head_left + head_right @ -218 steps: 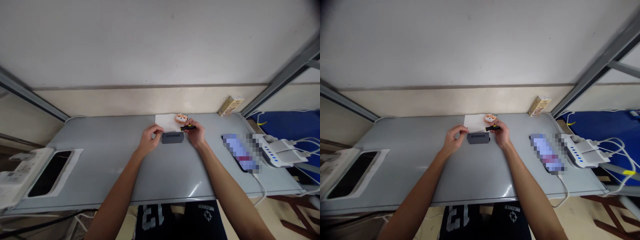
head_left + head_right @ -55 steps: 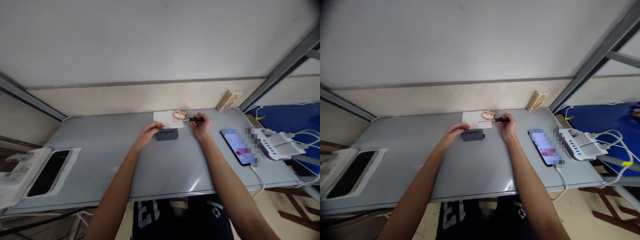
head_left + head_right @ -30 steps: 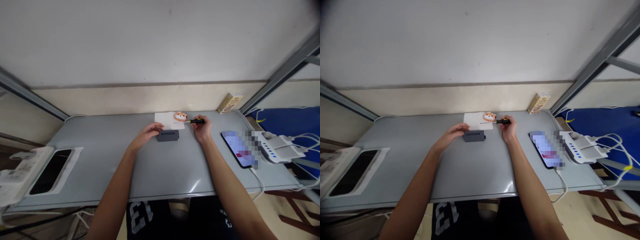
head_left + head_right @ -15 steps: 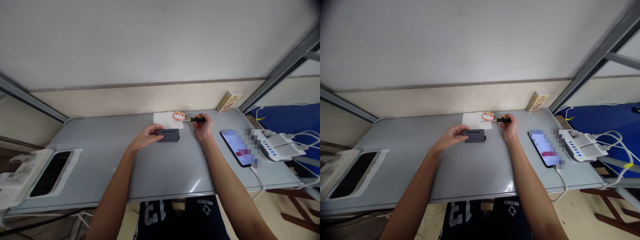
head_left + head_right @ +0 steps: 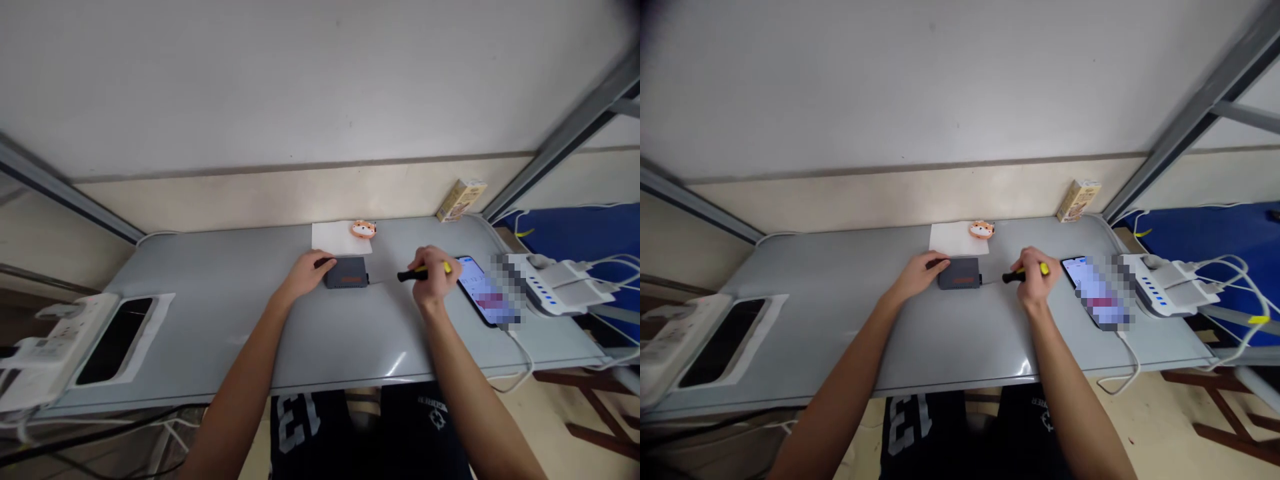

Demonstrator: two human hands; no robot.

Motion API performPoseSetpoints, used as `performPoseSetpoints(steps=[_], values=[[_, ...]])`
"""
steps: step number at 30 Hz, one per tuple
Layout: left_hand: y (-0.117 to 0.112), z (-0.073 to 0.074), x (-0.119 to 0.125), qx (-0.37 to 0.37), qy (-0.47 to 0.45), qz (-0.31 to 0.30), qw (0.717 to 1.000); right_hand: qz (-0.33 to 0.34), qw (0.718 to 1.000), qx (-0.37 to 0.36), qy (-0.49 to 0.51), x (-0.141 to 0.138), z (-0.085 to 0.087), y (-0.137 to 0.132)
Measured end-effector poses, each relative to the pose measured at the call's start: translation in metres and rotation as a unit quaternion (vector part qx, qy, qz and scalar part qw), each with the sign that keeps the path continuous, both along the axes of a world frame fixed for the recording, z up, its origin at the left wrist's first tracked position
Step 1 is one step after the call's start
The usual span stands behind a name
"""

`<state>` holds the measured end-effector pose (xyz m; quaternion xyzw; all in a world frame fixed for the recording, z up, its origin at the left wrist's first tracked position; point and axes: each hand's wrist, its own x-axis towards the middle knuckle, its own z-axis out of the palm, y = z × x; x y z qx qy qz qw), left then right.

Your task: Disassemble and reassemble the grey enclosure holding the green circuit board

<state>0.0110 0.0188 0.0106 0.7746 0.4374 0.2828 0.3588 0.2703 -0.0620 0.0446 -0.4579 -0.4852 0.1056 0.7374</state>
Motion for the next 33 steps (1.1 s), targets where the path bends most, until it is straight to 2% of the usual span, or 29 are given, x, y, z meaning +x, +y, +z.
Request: performPoseSetpoints(steps=[4, 7, 16, 23, 33], values=[[0.0, -0.001, 0.001, 0.017, 0.022, 0.0, 1.0, 0.025, 0.992, -0.026, -0.123, -0.01, -0.016, -0.018], [0.0, 0.0, 0.0, 0.046, 0.037, -0.005, 0.998, 0.01, 0.989, -0.045, -0.142, -0.01, -0.022, -0.017], [-0.002, -0.004, 0.001, 0.162, 0.062, -0.006, 0.985, 0.02, 0.989, -0.105, -0.104, -0.012, -0.023, -0.014], [0.005, -0.006, -0.007, 0.2, 0.078, 0.062, 0.975, 0.021, 0.989, -0.127, -0.069, -0.013, -0.021, -0.013], [0.01, -0.009, -0.014, 0.198, 0.107, 0.07, 0.972, 0.055, 0.991, -0.124, -0.006, -0.013, -0.023, -0.008]])
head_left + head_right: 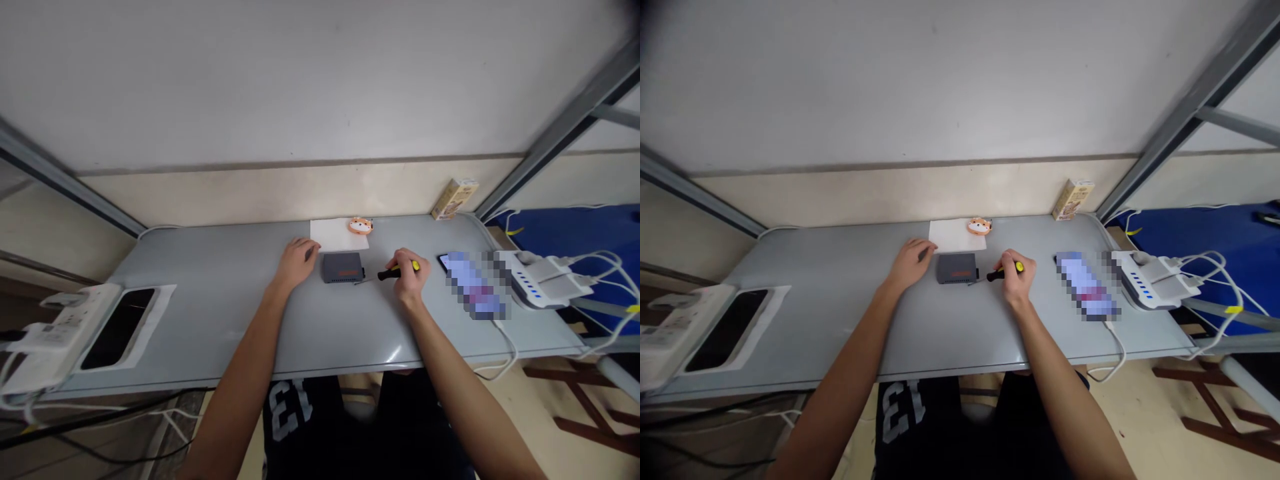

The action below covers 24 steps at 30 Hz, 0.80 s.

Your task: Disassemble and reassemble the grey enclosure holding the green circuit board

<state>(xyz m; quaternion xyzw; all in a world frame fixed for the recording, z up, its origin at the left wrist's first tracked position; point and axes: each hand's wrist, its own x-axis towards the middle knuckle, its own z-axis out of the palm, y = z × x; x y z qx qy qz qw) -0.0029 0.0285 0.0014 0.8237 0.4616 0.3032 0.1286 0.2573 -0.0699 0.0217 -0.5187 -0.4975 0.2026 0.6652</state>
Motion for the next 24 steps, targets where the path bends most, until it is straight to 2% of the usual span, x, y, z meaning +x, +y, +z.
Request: performPoseSetpoints(steps=[6, 11, 20, 24], values=[[-0.003, 0.001, 0.004, 0.022, -0.045, -0.009, 0.999, 0.08, 0.995, -0.053, -0.023, -0.015, 0.005, -0.003], [-0.008, 0.006, 0.009, 0.013, -0.074, -0.018, 0.997, 0.124, 0.989, -0.064, -0.05, -0.033, 0.007, -0.008], [-0.019, 0.018, 0.012, 0.001, -0.119, -0.026, 0.993, 0.118, 0.991, -0.064, -0.031, -0.031, 0.003, -0.007], [-0.026, 0.028, 0.015, -0.048, -0.127, -0.053, 0.989, 0.097, 0.993, -0.064, 0.011, -0.028, 0.001, -0.004]])
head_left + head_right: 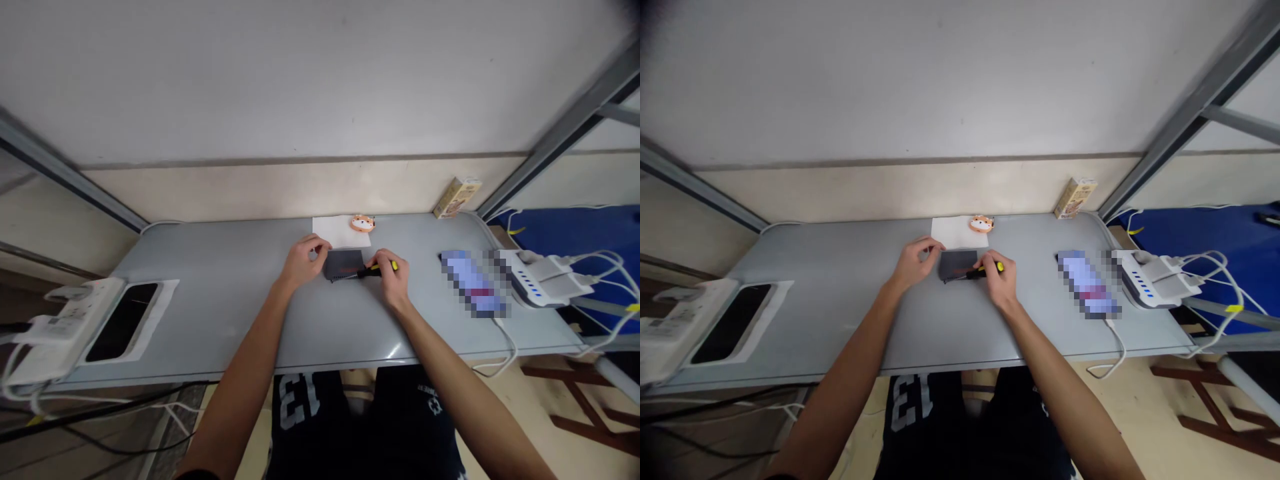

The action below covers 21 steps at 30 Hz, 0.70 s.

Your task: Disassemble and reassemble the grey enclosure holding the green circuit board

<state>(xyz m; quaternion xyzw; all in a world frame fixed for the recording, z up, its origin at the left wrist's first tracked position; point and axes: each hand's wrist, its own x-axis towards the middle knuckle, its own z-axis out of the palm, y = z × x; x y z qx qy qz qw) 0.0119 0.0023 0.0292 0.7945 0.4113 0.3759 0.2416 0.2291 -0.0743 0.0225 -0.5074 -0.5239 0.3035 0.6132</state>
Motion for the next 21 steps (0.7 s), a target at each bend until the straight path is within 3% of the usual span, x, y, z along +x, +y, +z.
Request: performPoseSetpoints(steps=[7, 21], values=[[-0.006, 0.007, 0.005, -0.099, 0.016, -0.085, 0.991, -0.112, 0.97, -0.072, 0.204, 0.012, -0.007, 0.021], [0.012, -0.024, 0.004, -0.065, 0.007, -0.051, 0.997, -0.076, 0.957, -0.107, 0.258, 0.015, -0.011, 0.028]])
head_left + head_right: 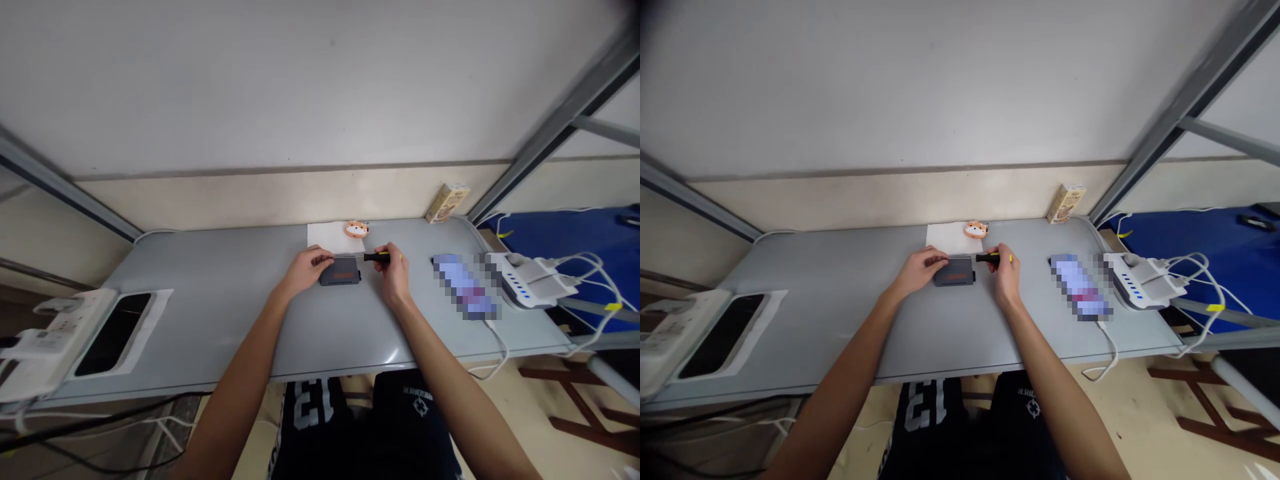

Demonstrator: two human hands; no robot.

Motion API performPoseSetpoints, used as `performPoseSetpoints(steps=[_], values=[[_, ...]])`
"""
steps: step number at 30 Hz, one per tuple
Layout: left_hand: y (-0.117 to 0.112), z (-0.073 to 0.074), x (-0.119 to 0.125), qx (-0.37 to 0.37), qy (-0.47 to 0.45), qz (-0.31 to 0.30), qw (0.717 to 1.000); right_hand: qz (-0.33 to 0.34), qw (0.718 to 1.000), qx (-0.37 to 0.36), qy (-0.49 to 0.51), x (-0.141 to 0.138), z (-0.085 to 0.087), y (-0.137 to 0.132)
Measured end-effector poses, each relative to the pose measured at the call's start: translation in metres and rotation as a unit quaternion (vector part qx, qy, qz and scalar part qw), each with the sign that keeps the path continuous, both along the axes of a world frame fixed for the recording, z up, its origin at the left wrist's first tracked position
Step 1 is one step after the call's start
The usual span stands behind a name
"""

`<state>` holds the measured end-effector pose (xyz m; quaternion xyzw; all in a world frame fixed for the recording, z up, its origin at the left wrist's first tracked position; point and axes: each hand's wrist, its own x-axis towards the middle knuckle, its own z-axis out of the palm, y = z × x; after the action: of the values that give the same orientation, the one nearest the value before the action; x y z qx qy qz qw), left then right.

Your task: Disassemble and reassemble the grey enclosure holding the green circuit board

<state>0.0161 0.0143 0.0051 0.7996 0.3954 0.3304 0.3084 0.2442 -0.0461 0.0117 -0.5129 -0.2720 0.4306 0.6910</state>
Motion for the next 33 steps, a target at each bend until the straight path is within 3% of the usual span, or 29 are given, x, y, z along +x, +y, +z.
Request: performPoseSetpoints(steps=[6, 10, 15, 19, 23, 28, 33], values=[[0.029, -0.003, -0.005, 0.033, 0.061, 0.133, 0.989, -0.021, 0.999, -0.017, 0.046, 0.008, -0.006, 0.006], [0.05, 0.003, -0.005, 0.057, 0.104, 0.152, 0.981, -0.034, 0.995, -0.017, 0.087, 0.011, -0.009, 0.009], [0.056, 0.005, -0.006, 0.061, 0.15, 0.148, 0.976, -0.03, 0.997, -0.022, 0.069, 0.01, -0.011, 0.01], [0.046, 0.006, -0.015, 0.064, 0.153, 0.142, 0.976, -0.029, 0.997, -0.027, 0.062, 0.009, -0.009, 0.009], [0.017, 0.004, -0.022, 0.045, 0.099, 0.154, 0.982, -0.032, 0.997, -0.027, 0.065, 0.009, -0.007, 0.008], [-0.027, -0.001, -0.009, 0.018, 0.099, 0.077, 0.992, -0.054, 0.997, -0.013, 0.053, 0.01, -0.003, 0.007], [-0.03, 0.004, -0.008, -0.03, 0.061, 0.037, 0.997, -0.073, 0.996, -0.022, 0.055, 0.013, 0.0, 0.005]])
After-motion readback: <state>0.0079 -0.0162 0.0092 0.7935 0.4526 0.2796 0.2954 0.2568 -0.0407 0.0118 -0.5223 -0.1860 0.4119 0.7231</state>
